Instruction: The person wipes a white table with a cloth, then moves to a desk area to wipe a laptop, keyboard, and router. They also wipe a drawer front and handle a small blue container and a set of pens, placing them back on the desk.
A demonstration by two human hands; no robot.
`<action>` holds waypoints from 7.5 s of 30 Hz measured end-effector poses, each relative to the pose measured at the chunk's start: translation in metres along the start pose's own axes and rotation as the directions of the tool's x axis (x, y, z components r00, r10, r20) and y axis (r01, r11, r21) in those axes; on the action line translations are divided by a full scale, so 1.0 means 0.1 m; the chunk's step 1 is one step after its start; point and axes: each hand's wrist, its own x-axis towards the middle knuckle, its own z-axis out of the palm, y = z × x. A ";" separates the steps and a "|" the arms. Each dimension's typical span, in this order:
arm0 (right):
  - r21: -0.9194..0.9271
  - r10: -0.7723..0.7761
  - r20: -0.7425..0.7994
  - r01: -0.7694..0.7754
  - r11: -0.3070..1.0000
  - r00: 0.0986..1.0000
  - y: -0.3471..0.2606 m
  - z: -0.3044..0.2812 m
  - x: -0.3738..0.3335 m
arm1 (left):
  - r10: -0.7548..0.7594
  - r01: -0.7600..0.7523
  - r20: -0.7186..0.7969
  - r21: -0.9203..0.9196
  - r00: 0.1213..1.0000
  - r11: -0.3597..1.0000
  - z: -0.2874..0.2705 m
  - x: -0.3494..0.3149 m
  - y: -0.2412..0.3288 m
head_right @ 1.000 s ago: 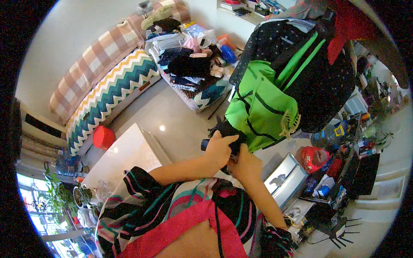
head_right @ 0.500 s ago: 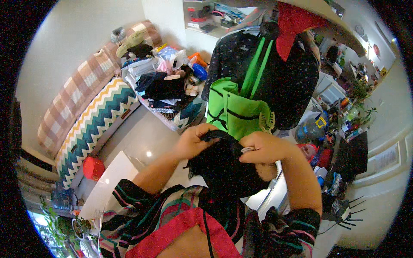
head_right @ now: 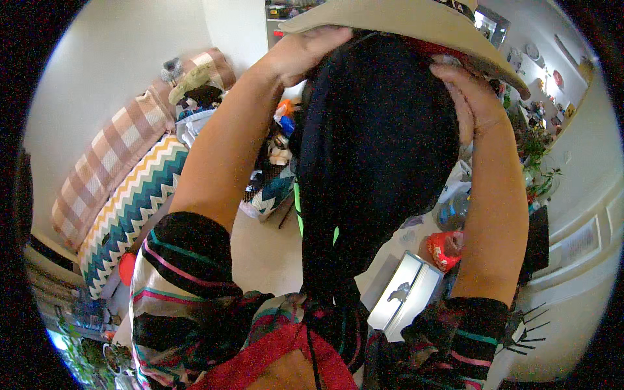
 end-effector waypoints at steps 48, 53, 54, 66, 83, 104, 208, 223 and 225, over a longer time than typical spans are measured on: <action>0.068 0.195 0.785 -0.395 0.916 0.587 2.55 3.24 -2.92 | -0.461 0.629 -0.613 0.077 0.642 0.774 0.51 -4.95 -0.48; 0.004 -0.006 0.850 0.005 1.000 0.527 2.76 3.19 -2.82 | -0.564 0.319 -0.657 -0.465 0.501 0.826 0.63 -4.92 -0.87; -0.013 -0.085 0.867 0.193 0.981 0.492 2.83 3.17 -2.84 | -0.591 0.225 -0.667 -0.556 0.454 0.800 0.66 -4.94 -0.87; 0.182 -0.214 0.969 0.221 0.958 0.128 2.90 3.75 -3.08 | -0.681 0.113 -0.732 -0.679 -0.023 0.725 1.00 -5.44 -0.36; -0.245 0.217 0.944 -0.969 -0.042 -0.249 2.42 5.50 -3.14 | -0.471 0.146 -0.872 -0.487 -0.135 0.861 -0.10 -6.51 0.70; -0.566 0.452 0.819 -0.368 0.738 -0.354 4.15 5.28 -3.36 | -0.210 -0.082 -0.510 -0.261 -0.834 0.962 0.36 -9.67 -0.62; 0.551 0.555 -0.824 -0.393 0.736 -0.116 3.76 -3.48 -3.94 | -0.171 0.808 0.869 0.495 -0.465 0.320 6.61 -0.18 -5.90; 0.585 0.495 -0.786 -0.185 0.790 -0.371 4.72 -4.87 -2.23 | 0.083 0.535 0.982 0.020 -0.169 0.845 7.57 1.73 -7.41; 0.628 0.611 -0.708 0.080 0.774 -0.353 4.69 -4.83 -2.10 | 0.073 0.435 0.961 0.053 -0.268 0.899 7.63 1.76 -7.15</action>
